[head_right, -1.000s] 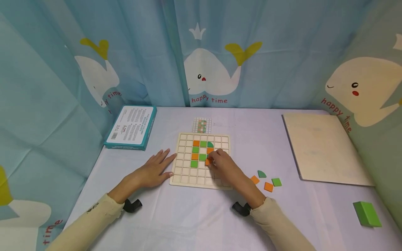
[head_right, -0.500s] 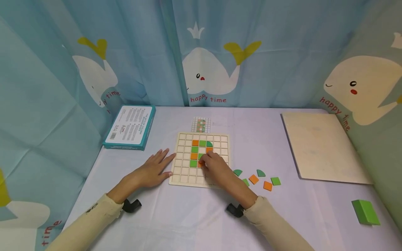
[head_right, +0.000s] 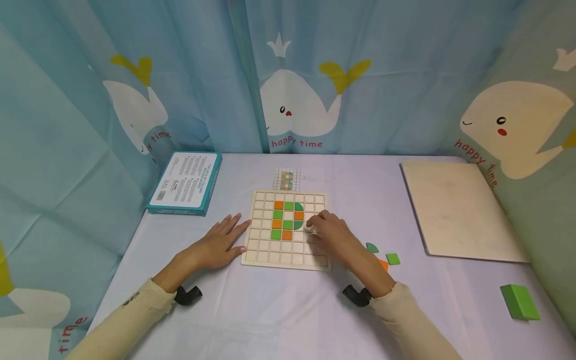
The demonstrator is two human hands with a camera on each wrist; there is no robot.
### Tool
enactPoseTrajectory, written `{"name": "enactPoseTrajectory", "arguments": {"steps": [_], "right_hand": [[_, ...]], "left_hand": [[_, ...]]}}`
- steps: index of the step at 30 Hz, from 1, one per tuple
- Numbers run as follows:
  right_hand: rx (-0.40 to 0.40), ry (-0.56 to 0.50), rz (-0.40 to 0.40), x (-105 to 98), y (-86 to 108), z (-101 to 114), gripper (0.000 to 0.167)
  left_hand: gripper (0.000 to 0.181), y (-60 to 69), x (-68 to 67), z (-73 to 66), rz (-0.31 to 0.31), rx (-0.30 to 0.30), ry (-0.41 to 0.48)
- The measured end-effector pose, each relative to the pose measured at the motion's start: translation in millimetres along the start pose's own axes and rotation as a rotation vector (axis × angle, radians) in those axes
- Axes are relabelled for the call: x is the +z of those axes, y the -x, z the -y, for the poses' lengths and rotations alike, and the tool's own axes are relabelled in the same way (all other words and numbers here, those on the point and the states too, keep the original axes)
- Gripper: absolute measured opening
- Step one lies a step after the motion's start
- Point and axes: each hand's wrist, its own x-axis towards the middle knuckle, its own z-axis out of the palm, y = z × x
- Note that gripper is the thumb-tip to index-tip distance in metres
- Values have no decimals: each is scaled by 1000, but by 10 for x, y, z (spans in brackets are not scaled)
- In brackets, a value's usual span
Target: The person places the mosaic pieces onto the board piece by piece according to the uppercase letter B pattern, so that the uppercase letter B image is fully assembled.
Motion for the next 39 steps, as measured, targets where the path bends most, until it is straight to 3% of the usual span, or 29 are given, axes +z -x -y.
{"name": "enactPoseTrajectory", "arguments": {"steps": [3,7,12,15,19,23,28,39], "right_hand": [[33,-35,25,-141,95,-148,26],[139,-117,106,-262,222,-302,25],[257,-194,207,-285,364,-441,28],[233,-182,194,-220,420,-505,25],[190,-118,115,-130,452,-552,19],[186,-74,46,-80,466,-566,26],[167,-123,45,-59,467,-552,26],[165,-120,7,-35,453,-505,23]], "left_hand": [[73,-1,2,9,4,-1,-1],[73,4,-7,17,0,3,4],[72,-6,-5,-1,-10,8,3],[72,-6,-3,-3,-10,3,-1],[73,-8,-3,3,1,-9,-3],[73,-11,0,13,3,-3,6],[73,-9,0,12,3,-4,-2],[73,-2,-1,18,2,4,2]]}}
